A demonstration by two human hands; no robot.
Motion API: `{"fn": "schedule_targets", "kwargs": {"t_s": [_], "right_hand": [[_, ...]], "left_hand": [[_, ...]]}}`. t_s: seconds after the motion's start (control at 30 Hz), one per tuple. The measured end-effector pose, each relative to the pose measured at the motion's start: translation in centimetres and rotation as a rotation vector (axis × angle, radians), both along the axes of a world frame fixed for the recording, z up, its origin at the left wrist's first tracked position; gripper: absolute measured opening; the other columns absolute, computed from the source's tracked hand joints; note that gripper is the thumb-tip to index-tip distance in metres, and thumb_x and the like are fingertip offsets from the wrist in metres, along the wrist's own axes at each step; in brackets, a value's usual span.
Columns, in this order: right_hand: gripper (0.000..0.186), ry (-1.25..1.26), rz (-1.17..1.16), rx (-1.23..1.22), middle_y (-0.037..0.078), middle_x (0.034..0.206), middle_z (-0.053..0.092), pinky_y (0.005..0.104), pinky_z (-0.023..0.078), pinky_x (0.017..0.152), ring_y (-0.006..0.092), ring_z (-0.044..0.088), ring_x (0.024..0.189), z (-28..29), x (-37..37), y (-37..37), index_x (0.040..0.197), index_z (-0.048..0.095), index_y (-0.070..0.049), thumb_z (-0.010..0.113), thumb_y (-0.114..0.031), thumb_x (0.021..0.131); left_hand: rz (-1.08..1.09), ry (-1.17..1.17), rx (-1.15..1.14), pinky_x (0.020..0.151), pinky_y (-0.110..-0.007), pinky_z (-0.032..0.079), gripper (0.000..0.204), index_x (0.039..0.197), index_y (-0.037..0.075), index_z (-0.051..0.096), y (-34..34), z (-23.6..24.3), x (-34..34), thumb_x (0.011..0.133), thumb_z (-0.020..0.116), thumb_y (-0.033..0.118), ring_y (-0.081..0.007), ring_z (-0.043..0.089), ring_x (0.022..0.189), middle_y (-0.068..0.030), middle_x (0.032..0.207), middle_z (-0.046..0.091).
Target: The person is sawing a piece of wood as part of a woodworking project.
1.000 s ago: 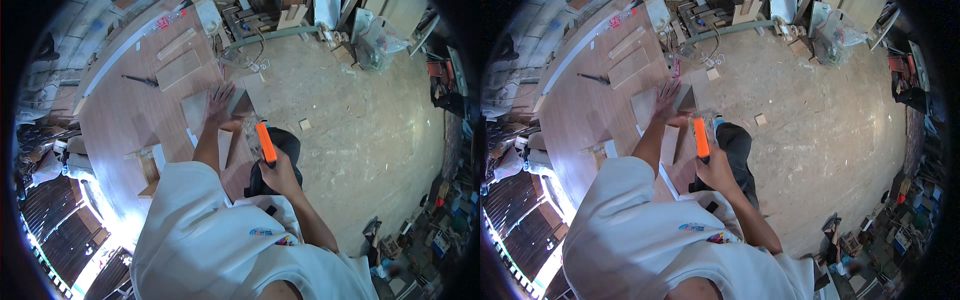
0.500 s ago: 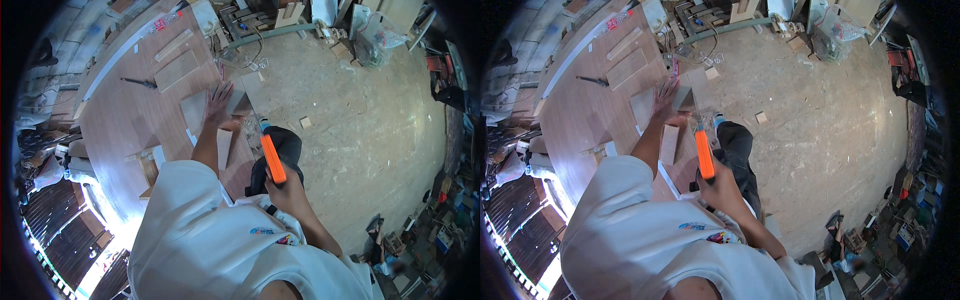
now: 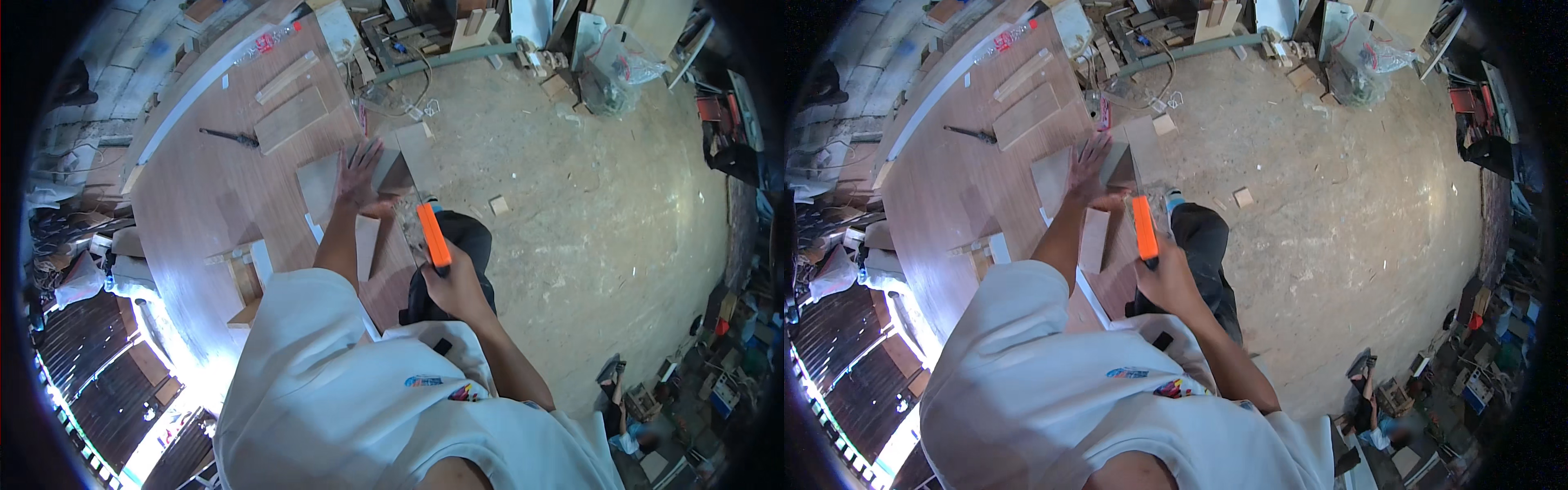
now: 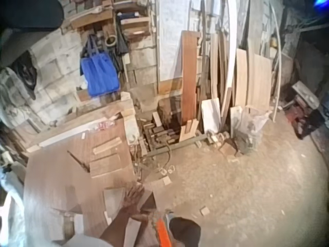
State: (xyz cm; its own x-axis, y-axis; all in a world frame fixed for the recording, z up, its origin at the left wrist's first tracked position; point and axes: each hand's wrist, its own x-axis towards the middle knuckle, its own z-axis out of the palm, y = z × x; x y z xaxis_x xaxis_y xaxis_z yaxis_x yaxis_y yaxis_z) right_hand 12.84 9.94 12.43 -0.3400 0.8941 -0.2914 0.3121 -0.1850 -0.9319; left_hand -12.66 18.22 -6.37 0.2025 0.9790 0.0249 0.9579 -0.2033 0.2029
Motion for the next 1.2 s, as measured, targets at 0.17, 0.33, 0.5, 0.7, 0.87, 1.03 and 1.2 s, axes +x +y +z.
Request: {"fn": "schedule_targets", "kwargs": {"t_s": [0.17,0.33,0.5,0.7,0.87,1.03,1.2], "right_hand": [[0.011,0.027,-0.027,0.06,0.005,0.075,0.051,0.0268,0.043,0.068,0.0106,0.049,0.072,-1.7,0.5,1.1,0.089,0.051,0.002,0.054,0.005,0.079],[0.012,0.008,-0.036,-0.155,0.004,0.075,0.05,0.0255,0.042,0.063,0.0103,0.049,0.07,-2.9,-1.6,3.5,0.09,0.052,0.001,0.055,0.005,0.079],[0.012,0.068,-0.006,-0.077,0.007,0.075,0.049,0.0282,0.043,0.066,0.0145,0.05,0.07,5.5,1.9,-2.3,0.086,0.05,0.0,0.051,0.008,0.077],[0.012,0.066,-0.027,-0.038,0.008,0.073,0.049,0.0295,0.044,0.068,0.0146,0.052,0.072,-1.1,1.7,0.3,0.087,0.051,0.001,0.054,0.006,0.077],[0.012,0.058,-0.033,-0.021,0.011,0.071,0.053,0.0316,0.045,0.068,0.0158,0.054,0.071,-5.8,-2.0,4.7,0.087,0.055,0.002,0.059,0.002,0.076],[0.014,0.051,-0.041,-0.049,0.009,0.075,0.051,0.029,0.044,0.07,0.0153,0.051,0.073,1.5,0.6,-1.7,0.089,0.052,0.002,0.056,0.005,0.076],[0.013,0.108,-0.045,-0.019,0.008,0.074,0.048,0.0274,0.043,0.069,0.0124,0.047,0.072,1.0,1.0,-1.7,0.087,0.049,0.003,0.052,0.009,0.076]], "left_hand": [[-0.007,0.058,-0.017,0.115,-0.061,0.013,0.131,0.151,0.014,0.023,0.8,0.6,0.9,0.044,0.078,0.068,-0.0234,0.019,0.146,-0.0001,0.156,0.025],[-0.027,0.183,0.032,0.115,-0.06,0.013,0.129,0.151,0.015,0.022,0.7,-0.9,1.0,0.047,0.078,0.068,-0.0233,0.019,0.146,0.0004,0.156,0.025],[0.007,0.094,-0.018,0.115,-0.06,0.013,0.131,0.151,0.015,0.024,0.1,0.1,-0.1,0.045,0.076,0.072,-0.023,0.019,0.146,0.0012,0.157,0.024],[0.019,0.172,-0.05,0.115,-0.06,0.012,0.127,0.151,0.015,0.025,0.9,0.7,1.1,0.049,0.073,0.072,-0.0216,0.018,0.146,0.0028,0.157,0.023],[0.018,0.109,-0.035,0.116,-0.06,0.009,0.12,0.151,0.015,0.024,1.0,-0.6,1.0,0.054,0.072,0.068,-0.022,0.016,0.147,0.0015,0.158,0.022],[0.03,0.079,-0.061,0.116,-0.06,0.008,0.118,0.15,0.016,0.025,-1.0,-0.6,0.4,0.055,0.075,0.063,-0.0232,0.017,0.147,0.0002,0.157,0.023],[0.01,0.126,-0.009,0.115,-0.059,0.011,0.125,0.15,0.014,0.025,0.3,0.2,0.3,0.048,0.08,0.06,-0.0236,0.02,0.146,-0.0016,0.156,0.026]]}}
